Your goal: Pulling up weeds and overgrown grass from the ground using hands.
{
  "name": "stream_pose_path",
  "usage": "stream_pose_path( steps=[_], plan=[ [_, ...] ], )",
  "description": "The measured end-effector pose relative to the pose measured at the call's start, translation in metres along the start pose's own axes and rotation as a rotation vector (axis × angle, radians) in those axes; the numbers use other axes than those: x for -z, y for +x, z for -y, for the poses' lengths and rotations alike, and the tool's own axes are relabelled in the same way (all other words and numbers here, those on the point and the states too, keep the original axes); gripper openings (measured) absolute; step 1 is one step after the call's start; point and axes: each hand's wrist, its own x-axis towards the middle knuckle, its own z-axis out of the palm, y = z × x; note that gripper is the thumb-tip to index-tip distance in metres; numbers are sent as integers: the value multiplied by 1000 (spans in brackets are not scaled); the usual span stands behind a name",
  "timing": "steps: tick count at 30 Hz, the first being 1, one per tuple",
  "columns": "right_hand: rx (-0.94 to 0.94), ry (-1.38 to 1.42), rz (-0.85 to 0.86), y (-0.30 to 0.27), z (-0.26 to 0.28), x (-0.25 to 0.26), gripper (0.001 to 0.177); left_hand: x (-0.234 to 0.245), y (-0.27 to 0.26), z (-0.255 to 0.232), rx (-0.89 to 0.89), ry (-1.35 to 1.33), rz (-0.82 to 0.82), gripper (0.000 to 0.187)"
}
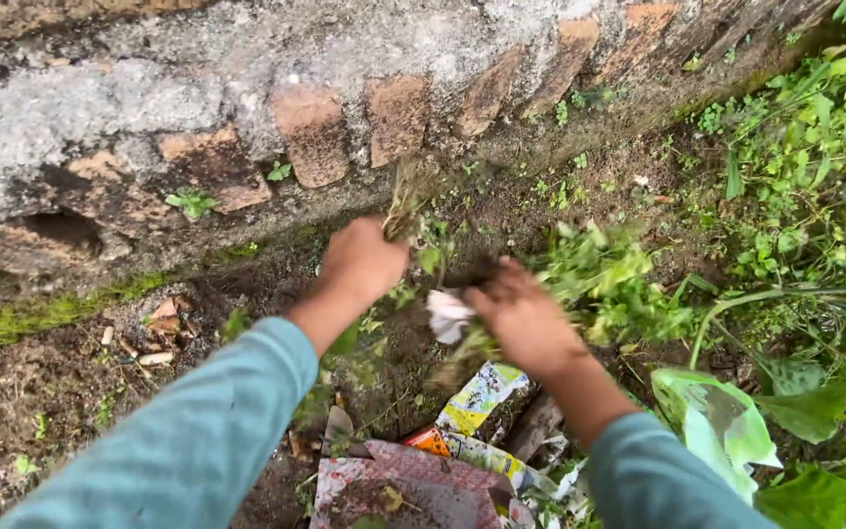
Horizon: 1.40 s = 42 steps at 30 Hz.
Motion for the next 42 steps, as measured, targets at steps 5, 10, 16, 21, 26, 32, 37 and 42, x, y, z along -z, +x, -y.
stream_pose_path(
  steps=[5, 10, 16, 21, 26, 32, 37, 42],
  plan=[
    [65, -11, -231, 68, 20, 5, 48, 10, -9, 20, 59, 5, -76, 43],
    [-104, -107, -58, 103, 19, -1, 49, 8, -6, 35, 104, -22, -115, 55],
    [-519, 131, 191, 66, 36, -42, 21, 1, -4, 35, 160, -163, -86, 47],
    [-57, 196, -130, 1, 54, -37, 38, -20, 5, 38, 117, -43, -172, 47],
    [-105, 66, -380, 35, 28, -13, 54, -47, 6, 41, -94, -47, -397, 42],
    [-2, 54, -374, 23, 38, -37, 66, -77, 28, 65, -326, -1, -456, 38],
    [-16, 210, -145, -32, 17, -57, 36, -71, 17, 43, -448, 41, -298, 42],
    [-267, 120, -212, -2, -14, -22, 64, -76, 2, 6, -377, 255, -30, 89]
  ],
)
